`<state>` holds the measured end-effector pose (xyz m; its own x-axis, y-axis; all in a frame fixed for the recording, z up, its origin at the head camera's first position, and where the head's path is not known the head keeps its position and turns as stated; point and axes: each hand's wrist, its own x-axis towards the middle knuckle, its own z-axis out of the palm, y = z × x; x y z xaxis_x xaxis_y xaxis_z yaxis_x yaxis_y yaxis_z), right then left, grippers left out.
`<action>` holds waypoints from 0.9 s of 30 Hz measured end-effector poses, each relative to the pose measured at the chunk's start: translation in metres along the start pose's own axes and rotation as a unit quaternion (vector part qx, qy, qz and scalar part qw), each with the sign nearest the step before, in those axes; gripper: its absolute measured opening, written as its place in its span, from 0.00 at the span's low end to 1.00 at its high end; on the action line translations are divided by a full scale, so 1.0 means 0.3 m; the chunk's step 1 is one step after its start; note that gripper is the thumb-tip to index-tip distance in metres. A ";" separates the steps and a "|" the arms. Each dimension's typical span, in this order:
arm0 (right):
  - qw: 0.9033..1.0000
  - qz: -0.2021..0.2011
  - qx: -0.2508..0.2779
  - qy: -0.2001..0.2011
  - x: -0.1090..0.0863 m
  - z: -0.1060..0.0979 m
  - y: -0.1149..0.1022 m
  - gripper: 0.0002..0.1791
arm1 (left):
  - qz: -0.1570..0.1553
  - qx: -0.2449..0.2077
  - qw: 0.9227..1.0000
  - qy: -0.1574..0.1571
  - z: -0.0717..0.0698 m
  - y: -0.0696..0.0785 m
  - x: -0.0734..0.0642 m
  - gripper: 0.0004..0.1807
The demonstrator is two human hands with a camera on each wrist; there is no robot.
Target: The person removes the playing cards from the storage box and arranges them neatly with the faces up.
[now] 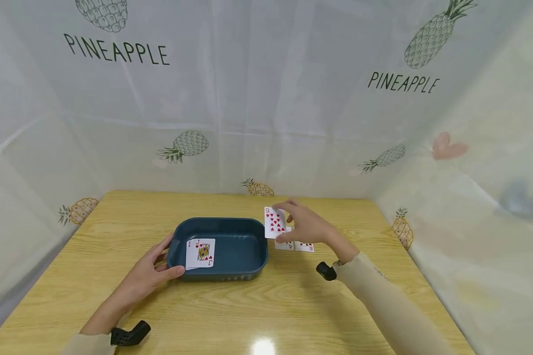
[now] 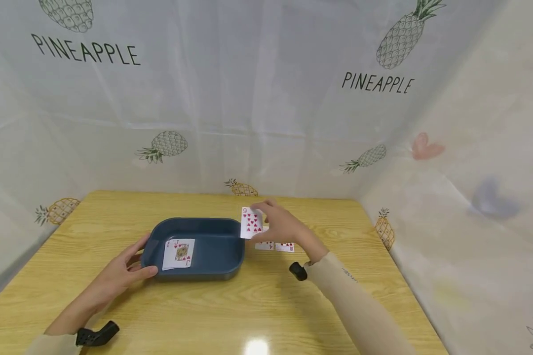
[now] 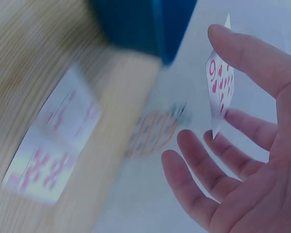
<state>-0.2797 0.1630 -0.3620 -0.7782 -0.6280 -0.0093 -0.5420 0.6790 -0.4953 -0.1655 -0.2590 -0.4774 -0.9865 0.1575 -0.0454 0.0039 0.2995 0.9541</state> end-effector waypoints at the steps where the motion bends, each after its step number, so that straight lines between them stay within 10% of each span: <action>1: 1.000 0.004 -0.005 0.002 -0.015 -0.010 0.028 0.48 | -0.001 0.000 1.000 0.000 0.000 -0.001 0.000 0.57; 15: 0.998 0.062 0.000 0.006 -0.177 -0.041 0.382 0.47 | -0.005 0.011 1.000 0.008 -0.005 -0.003 -0.011 0.57; 27: 0.995 0.090 -0.035 -0.014 -0.207 -0.004 0.492 0.45 | -0.009 0.014 1.000 0.002 0.000 0.004 -0.004 0.57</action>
<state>-0.3118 0.3028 -0.4334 -0.8562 -0.5032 -0.1167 -0.4161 0.8058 -0.4214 -0.1642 -0.2589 -0.4763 -0.9870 0.1482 -0.0622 -0.0102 0.3285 0.9444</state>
